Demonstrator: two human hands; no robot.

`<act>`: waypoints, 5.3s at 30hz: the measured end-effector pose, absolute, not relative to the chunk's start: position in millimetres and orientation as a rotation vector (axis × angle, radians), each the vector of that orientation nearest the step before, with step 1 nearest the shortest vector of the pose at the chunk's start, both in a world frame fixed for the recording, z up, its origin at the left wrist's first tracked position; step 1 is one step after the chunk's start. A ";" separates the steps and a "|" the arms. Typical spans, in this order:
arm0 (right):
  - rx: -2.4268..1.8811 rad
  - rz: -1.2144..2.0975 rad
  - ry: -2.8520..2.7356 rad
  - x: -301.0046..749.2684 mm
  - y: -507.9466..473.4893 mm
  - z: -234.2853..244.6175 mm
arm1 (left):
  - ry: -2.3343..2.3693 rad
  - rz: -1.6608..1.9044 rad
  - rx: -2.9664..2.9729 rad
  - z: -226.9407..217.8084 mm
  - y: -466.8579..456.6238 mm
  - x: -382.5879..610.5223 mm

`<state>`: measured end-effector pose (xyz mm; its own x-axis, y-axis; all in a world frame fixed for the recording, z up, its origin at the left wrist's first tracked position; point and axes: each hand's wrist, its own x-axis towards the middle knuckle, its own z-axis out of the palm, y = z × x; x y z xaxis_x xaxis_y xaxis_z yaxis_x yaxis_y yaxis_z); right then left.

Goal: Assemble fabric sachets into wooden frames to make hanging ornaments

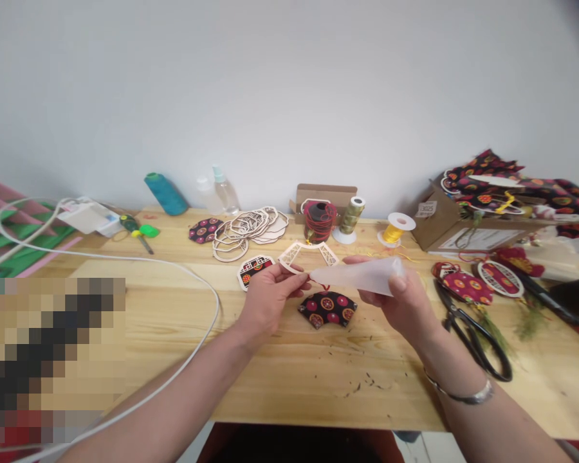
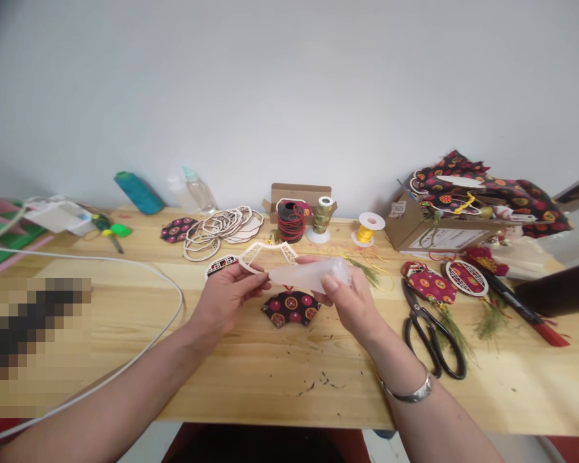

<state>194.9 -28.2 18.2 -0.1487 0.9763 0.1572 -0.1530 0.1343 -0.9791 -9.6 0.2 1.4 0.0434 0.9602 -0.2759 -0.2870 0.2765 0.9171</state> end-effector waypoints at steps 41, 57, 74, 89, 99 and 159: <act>-1.035 1.122 -1.003 193.4 -17.6 21.0 | 1.134 1.105 0.835 -0.1 0.2 -9.1; -1.064 0.851 -1.458 194.6 -29.5 26.6 | 1.145 1.073 0.786 2.1 2.0 -9.5; -0.873 0.957 -1.239 206.2 -23.9 14.9 | 1.132 1.076 0.759 -1.1 3.0 -11.4; -1.014 0.680 -1.547 203.3 -27.7 22.6 | 1.099 1.049 0.742 -2.0 3.2 -11.2; -0.976 0.728 -1.587 202.5 -29.2 23.5 | 1.105 1.051 0.725 -0.8 3.9 -11.2; -1.578 0.355 -1.304 233.7 37.1 5.8 | 1.069 1.094 0.775 0.6 4.3 -13.0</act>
